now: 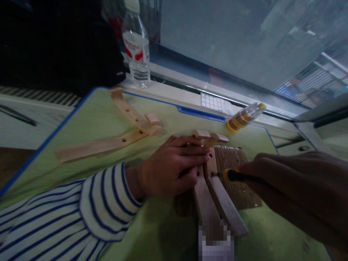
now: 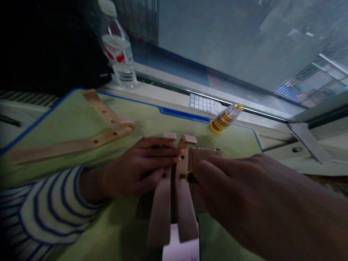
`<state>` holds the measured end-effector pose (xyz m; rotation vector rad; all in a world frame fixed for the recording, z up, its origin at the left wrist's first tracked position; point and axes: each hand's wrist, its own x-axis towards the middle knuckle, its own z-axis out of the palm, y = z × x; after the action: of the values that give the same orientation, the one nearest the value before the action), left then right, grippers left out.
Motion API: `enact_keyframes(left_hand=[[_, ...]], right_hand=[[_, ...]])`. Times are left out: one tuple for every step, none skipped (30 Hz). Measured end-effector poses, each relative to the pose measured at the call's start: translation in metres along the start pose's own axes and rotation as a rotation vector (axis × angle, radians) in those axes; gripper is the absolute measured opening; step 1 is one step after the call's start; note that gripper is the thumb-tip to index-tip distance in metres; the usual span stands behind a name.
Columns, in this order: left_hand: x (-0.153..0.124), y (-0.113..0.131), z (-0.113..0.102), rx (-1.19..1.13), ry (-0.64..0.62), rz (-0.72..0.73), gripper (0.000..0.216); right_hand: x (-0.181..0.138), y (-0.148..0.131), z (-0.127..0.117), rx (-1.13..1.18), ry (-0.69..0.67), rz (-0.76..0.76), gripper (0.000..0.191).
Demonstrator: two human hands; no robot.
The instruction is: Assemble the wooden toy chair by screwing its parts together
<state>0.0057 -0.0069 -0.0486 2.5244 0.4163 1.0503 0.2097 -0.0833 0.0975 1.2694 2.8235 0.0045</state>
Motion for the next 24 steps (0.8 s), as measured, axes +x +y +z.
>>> enact_keyframes(left_hand=[[0.0, 0.0, 0.0, 0.003, -0.003, 0.0, 0.033], [-0.0001, -0.0002, 0.0001, 0.005, -0.002, 0.001, 0.034], [-0.0002, -0.0003, 0.0002, 0.006, 0.004, 0.001, 0.034], [-0.0003, -0.0005, 0.0003, 0.006, 0.007, 0.001, 0.035], [-0.0005, -0.0007, 0.0005, 0.005, 0.01, 0.0, 0.035], [-0.0006, -0.001, 0.0007, 0.003, 0.011, 0.001, 0.035], [-0.0007, -0.0012, 0.0009, 0.002, 0.009, 0.002, 0.035], [-0.0008, -0.0015, 0.0011, 0.001, 0.012, 0.004, 0.035], [-0.0009, -0.0017, 0.0013, 0.002, 0.014, 0.005, 0.035], [-0.001, -0.002, 0.0016, 0.004, 0.017, 0.006, 0.036], [-0.0011, -0.0023, 0.0017, 0.007, 0.018, 0.007, 0.036], [-0.0011, -0.0025, 0.0019, 0.012, 0.016, 0.008, 0.037], [-0.0011, -0.0025, 0.0019, 0.019, 0.014, 0.008, 0.037], [-0.001, -0.0024, 0.0017, 0.027, 0.008, 0.01, 0.037], [-0.0009, -0.0019, 0.0013, 0.036, 0.002, 0.014, 0.036], [-0.0007, -0.0012, 0.0007, 0.046, 0.003, 0.021, 0.036], [-0.0004, -0.0001, -0.0002, 0.056, 0.015, 0.03, 0.035], [-0.0002, 0.0012, -0.0013, 0.063, 0.038, 0.041, 0.034], [-0.0001, 0.0027, -0.0026, 0.072, 0.073, 0.045, 0.031], [-0.0001, 0.004, -0.0039, 0.085, 0.125, 0.036, 0.026], [-0.0002, 0.0052, -0.005, 0.108, 0.188, 0.008, 0.021], [-0.0005, 0.0059, -0.0057, 0.139, 0.253, -0.033, 0.017], [-0.001, 0.0061, -0.0059, 0.176, 0.313, -0.085, 0.014], [-0.0015, 0.0058, -0.0054, 0.211, 0.359, -0.138, 0.013]], right_hand=[[-0.0012, 0.0, 0.0017, -0.001, 0.007, -0.017, 0.028], [-0.0021, -0.0001, 0.0034, -0.002, 0.014, -0.005, 0.029], [-0.0026, -0.0003, 0.0049, 0.009, -0.001, 0.023, 0.026], [-0.0027, -0.0007, 0.006, 0.015, -0.033, 0.052, 0.022], [-0.0026, -0.0013, 0.0067, 0.014, -0.052, 0.084, 0.018], [-0.0025, -0.0022, 0.007, 0.009, -0.071, 0.104, 0.014], [-0.0025, -0.0032, 0.0067, 0.001, -0.067, 0.113, 0.012], [-0.0026, -0.0043, 0.0061, -0.007, -0.053, 0.122, 0.012], [-0.0028, -0.0053, 0.0052, 0.002, -0.044, 0.123, 0.011], [-0.003, -0.0062, 0.0042, 0.021, -0.028, 0.136, 0.011], [-0.0032, -0.0069, 0.0031, 0.042, -0.04, 0.154, 0.011], [-0.0031, -0.0074, 0.0021, 0.05, -0.051, 0.155, 0.01], [-0.0028, -0.0078, 0.0013, 0.057, -0.067, 0.153, 0.011], [-0.0023, -0.008, 0.0007, 0.059, -0.078, 0.145, 0.011], [-0.0016, -0.0081, 0.0003, 0.059, -0.075, 0.135, 0.01], [-0.0007, -0.0081, 0.0001, 0.061, -0.069, 0.125, 0.008], [0.0002, -0.008, 0.0001, 0.06, -0.054, 0.124, 0.007], [0.001, -0.0078, 0.0002, 0.064, -0.045, 0.121, 0.005], [0.0018, -0.0075, 0.0004, 0.078, -0.044, 0.12, 0.005], [0.0023, -0.0071, 0.0007, 0.096, -0.043, 0.122, 0.006], [0.0026, -0.0066, 0.0011, 0.122, -0.042, 0.119, 0.007], [0.0025, -0.0061, 0.0017, 0.15, -0.04, 0.116, 0.008], [0.0022, -0.0056, 0.0024, 0.175, -0.035, 0.112, 0.008], [0.0017, -0.0052, 0.0031, 0.196, -0.03, 0.11, 0.009]])
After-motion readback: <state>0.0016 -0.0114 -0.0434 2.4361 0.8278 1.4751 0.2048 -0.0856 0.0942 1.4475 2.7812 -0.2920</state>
